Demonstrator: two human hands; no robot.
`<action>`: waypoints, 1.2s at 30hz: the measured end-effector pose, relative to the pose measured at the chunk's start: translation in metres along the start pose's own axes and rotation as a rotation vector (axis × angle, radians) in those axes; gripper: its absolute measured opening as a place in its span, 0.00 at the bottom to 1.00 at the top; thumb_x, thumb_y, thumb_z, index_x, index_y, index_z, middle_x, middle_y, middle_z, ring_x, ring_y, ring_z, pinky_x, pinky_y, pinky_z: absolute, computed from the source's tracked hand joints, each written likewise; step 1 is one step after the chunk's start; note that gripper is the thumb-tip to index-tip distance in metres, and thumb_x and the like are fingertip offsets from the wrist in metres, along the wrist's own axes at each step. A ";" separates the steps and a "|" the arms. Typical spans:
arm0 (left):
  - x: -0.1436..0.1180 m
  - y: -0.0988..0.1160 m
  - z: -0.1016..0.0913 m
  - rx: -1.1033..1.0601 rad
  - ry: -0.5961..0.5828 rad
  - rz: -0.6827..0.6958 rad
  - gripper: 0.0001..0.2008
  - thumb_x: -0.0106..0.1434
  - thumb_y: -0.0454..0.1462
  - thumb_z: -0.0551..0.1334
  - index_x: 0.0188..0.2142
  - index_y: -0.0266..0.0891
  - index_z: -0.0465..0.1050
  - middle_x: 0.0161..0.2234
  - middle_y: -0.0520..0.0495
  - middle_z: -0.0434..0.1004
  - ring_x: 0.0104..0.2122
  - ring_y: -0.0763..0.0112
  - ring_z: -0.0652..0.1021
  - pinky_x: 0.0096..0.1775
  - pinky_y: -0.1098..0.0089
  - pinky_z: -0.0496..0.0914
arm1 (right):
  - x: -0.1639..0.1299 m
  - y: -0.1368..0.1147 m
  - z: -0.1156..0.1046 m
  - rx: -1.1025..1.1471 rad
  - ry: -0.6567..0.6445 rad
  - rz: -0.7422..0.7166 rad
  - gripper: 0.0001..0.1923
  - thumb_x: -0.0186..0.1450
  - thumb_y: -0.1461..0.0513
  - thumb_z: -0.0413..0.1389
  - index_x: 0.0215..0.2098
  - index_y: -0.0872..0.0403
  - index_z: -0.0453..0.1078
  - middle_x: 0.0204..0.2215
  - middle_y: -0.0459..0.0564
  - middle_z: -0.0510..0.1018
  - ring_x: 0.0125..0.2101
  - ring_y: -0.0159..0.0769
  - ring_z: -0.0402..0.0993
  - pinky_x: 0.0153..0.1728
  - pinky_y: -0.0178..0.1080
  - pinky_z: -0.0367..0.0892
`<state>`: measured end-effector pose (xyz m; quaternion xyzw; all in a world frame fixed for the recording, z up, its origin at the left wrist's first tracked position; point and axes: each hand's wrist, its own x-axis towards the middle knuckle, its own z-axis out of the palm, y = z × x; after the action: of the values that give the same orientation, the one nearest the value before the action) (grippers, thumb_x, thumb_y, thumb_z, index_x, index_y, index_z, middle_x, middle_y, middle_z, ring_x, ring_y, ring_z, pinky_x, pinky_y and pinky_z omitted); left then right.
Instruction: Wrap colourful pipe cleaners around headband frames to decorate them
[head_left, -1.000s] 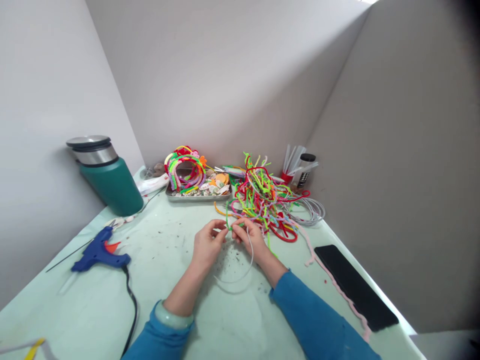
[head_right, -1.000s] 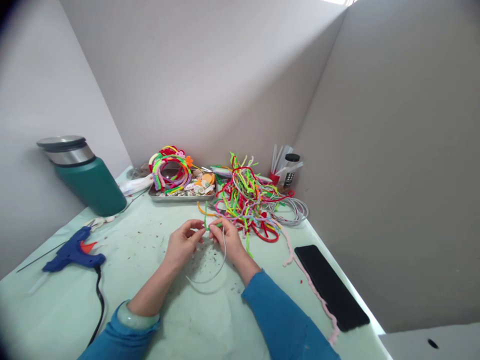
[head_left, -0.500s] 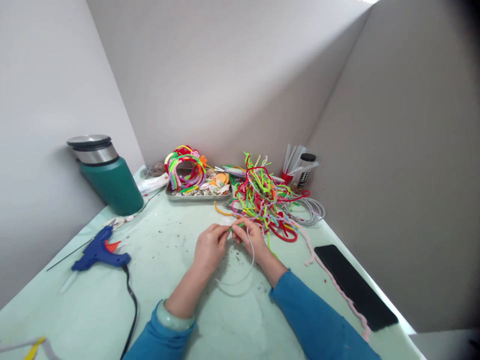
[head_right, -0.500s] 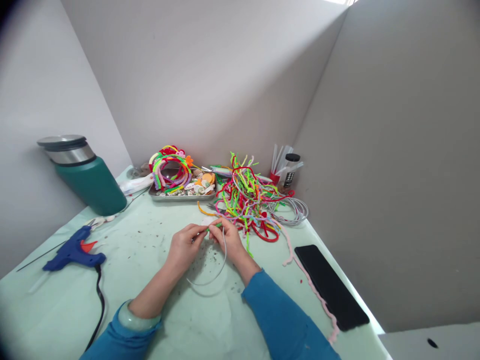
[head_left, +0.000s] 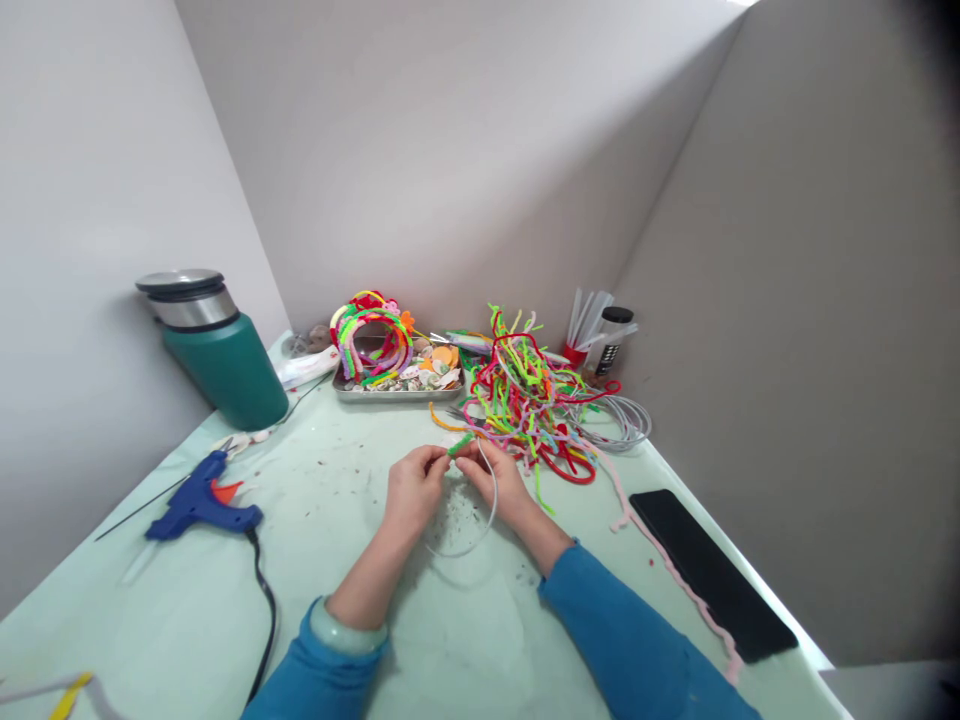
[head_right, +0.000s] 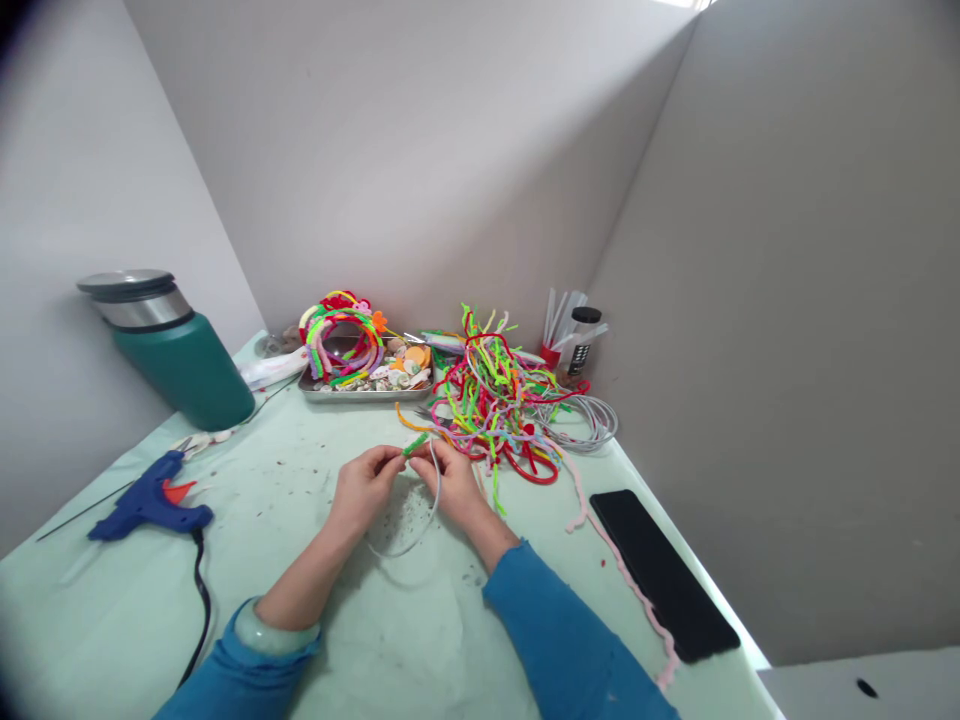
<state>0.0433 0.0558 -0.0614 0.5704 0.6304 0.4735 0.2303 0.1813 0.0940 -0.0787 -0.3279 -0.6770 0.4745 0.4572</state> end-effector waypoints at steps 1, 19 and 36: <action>0.000 -0.001 0.000 -0.030 -0.005 -0.018 0.09 0.55 0.39 0.57 0.29 0.39 0.74 0.27 0.49 0.77 0.28 0.70 0.74 0.33 0.72 0.64 | 0.000 0.000 0.001 -0.028 0.007 -0.004 0.08 0.59 0.58 0.55 0.33 0.54 0.69 0.25 0.45 0.71 0.27 0.31 0.66 0.28 0.33 0.61; 0.002 -0.002 0.001 -0.245 -0.102 -0.194 0.15 0.54 0.43 0.57 0.34 0.34 0.75 0.23 0.51 0.73 0.19 0.76 0.68 0.24 0.75 0.60 | -0.003 -0.002 0.000 -0.207 0.042 -0.068 0.07 0.60 0.61 0.53 0.27 0.55 0.69 0.23 0.44 0.69 0.25 0.30 0.64 0.28 0.32 0.58; 0.002 -0.007 0.004 -0.205 -0.136 -0.093 0.13 0.55 0.38 0.56 0.35 0.36 0.76 0.32 0.47 0.79 0.33 0.68 0.76 0.36 0.72 0.68 | -0.007 -0.004 -0.003 -0.005 -0.060 0.017 0.19 0.66 0.52 0.44 0.33 0.56 0.69 0.22 0.46 0.68 0.23 0.30 0.63 0.25 0.33 0.59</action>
<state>0.0425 0.0601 -0.0689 0.5448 0.5874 0.4846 0.3513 0.1862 0.0874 -0.0765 -0.3203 -0.6888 0.4862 0.4318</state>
